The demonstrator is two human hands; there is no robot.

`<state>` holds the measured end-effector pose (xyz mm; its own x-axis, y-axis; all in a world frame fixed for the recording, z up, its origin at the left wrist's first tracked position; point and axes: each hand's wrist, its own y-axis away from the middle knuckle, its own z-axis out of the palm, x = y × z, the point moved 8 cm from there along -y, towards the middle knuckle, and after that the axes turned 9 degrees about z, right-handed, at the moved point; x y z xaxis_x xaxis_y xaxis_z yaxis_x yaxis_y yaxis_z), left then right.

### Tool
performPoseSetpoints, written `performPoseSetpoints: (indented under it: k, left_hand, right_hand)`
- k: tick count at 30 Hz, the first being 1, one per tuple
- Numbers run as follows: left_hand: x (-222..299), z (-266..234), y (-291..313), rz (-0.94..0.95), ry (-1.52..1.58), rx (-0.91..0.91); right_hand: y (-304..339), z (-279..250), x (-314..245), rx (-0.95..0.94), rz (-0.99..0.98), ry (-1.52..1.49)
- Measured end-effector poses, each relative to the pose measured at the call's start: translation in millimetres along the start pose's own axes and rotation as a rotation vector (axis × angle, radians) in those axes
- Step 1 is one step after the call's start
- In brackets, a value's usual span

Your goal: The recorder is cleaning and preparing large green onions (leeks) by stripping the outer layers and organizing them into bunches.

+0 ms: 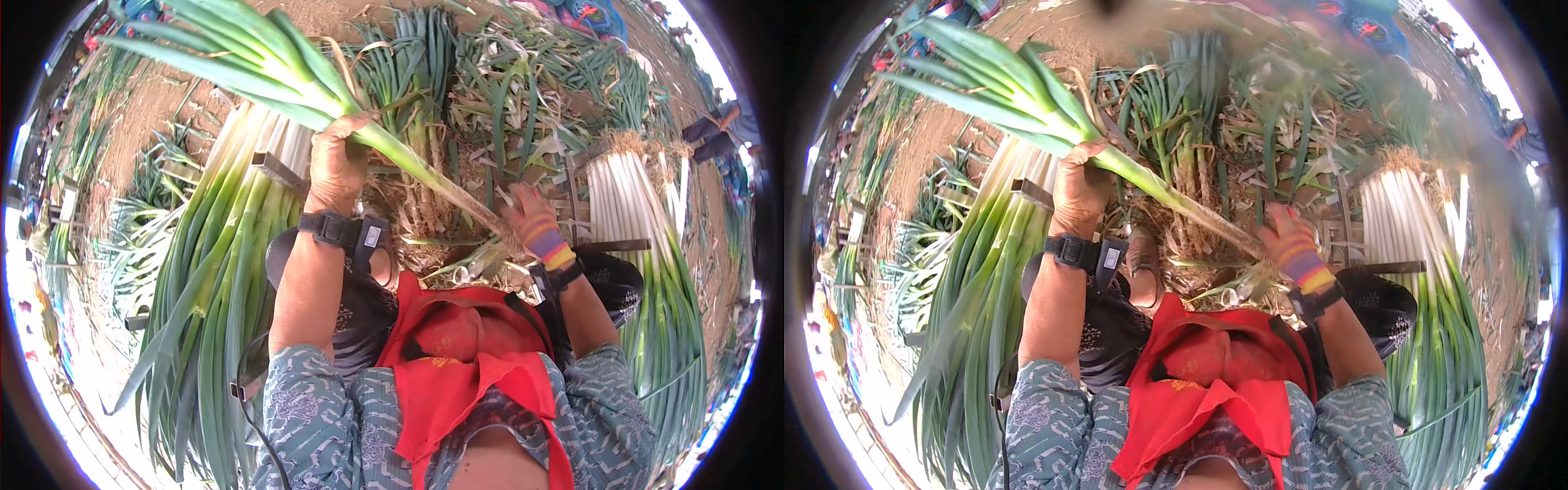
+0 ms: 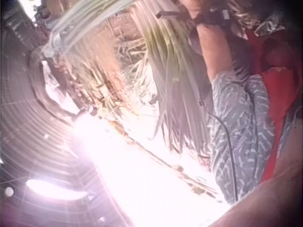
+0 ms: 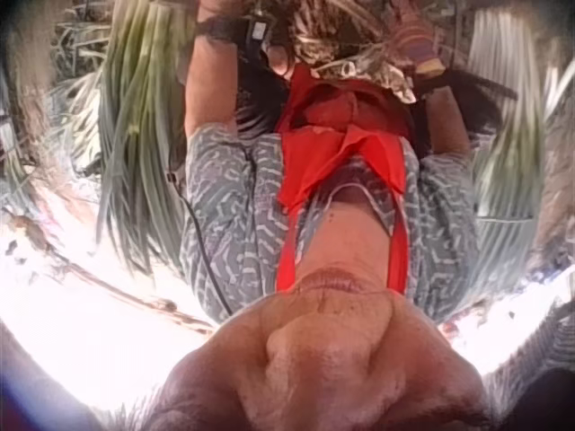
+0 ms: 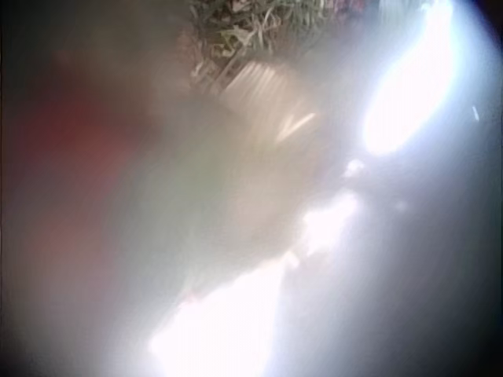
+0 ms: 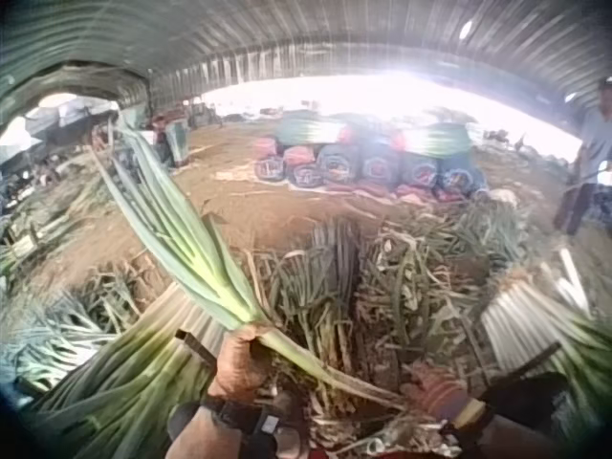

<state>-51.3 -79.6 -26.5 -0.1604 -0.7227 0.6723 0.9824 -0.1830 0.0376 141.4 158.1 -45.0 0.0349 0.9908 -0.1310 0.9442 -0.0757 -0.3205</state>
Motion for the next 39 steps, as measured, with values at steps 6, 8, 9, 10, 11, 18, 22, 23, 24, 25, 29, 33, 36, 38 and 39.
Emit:
performPoseSetpoints:
  k: [6, 8, 9, 10, 11, 18, 22, 23, 24, 25, 29, 33, 36, 38, 39]
  left_hand:
    - [-12.3, 20.3, -3.6, 0.062, 0.095, -0.089]
    - [-11.6, 20.4, -0.8, 0.050, 0.078, -0.077]
    - [-14.5, 20.2, -3.0, 0.013, 0.078, -0.082]
    - [-17.3, 18.3, -4.1, -0.026, 0.078, -0.086]
    - [-18.7, 14.9, -4.1, -0.043, 0.103, -0.056]
    - [-39.4, -3.7, -0.2, -0.089, -0.019, 0.061]
    - [-35.8, 4.6, 5.9, -0.043, -0.057, 0.082]
    - [-33.1, 8.1, 9.4, -0.065, -0.002, 0.106]
    - [-33.1, 6.5, 9.7, -0.068, -0.002, 0.110]
    - [-31.8, 7.2, 8.7, -0.066, 0.009, 0.081]
    - [-31.8, 10.5, 4.2, -0.061, 0.009, 0.039]
    - [-18.0, 20.6, 9.2, -0.024, -0.045, -0.074]
    - [-11.0, 5.4, 4.4, 0.155, -0.117, -0.046]
    - [-16.3, 7.0, 14.1, 0.118, -0.102, 0.145]
    - [-19.0, 19.4, 19.2, 0.065, -0.025, 0.166]
  right_hand:
    - [-72.8, -33.6, -87.9, 0.104, 0.020, -0.453]
    - [-77.1, -23.2, -89.7, -0.002, 0.036, -0.491]
    - [-76.5, -28.3, -93.5, 0.032, -0.054, -0.491]
    - [-73.9, -32.3, -99.5, 0.063, -0.142, -0.493]
    - [-72.3, -28.0, -103.3, -0.002, -0.154, -0.518]
    - [-57.0, -13.1, -124.7, -0.120, -0.065, -0.460]
    - [-50.8, -6.6, -119.5, -0.043, -0.070, -0.471]
    - [-50.4, -4.9, -117.9, -0.049, -0.027, -0.473]
    - [-50.4, -5.5, -119.8, -0.053, -0.026, -0.473]
    - [-51.9, -6.2, -120.4, -0.064, 0.003, -0.467]
    - [-54.8, -7.1, -106.8, 0.073, 0.055, -0.529]
    - [-57.8, 3.4, -97.5, -0.128, 0.104, -0.733]
    - [-52.6, -38.7, -137.5, 0.132, -0.370, -0.494]
    - [-61.8, -40.9, -131.7, 0.097, -0.040, -0.594]
    - [-64.5, -32.7, -123.0, 0.014, 0.074, -0.606]
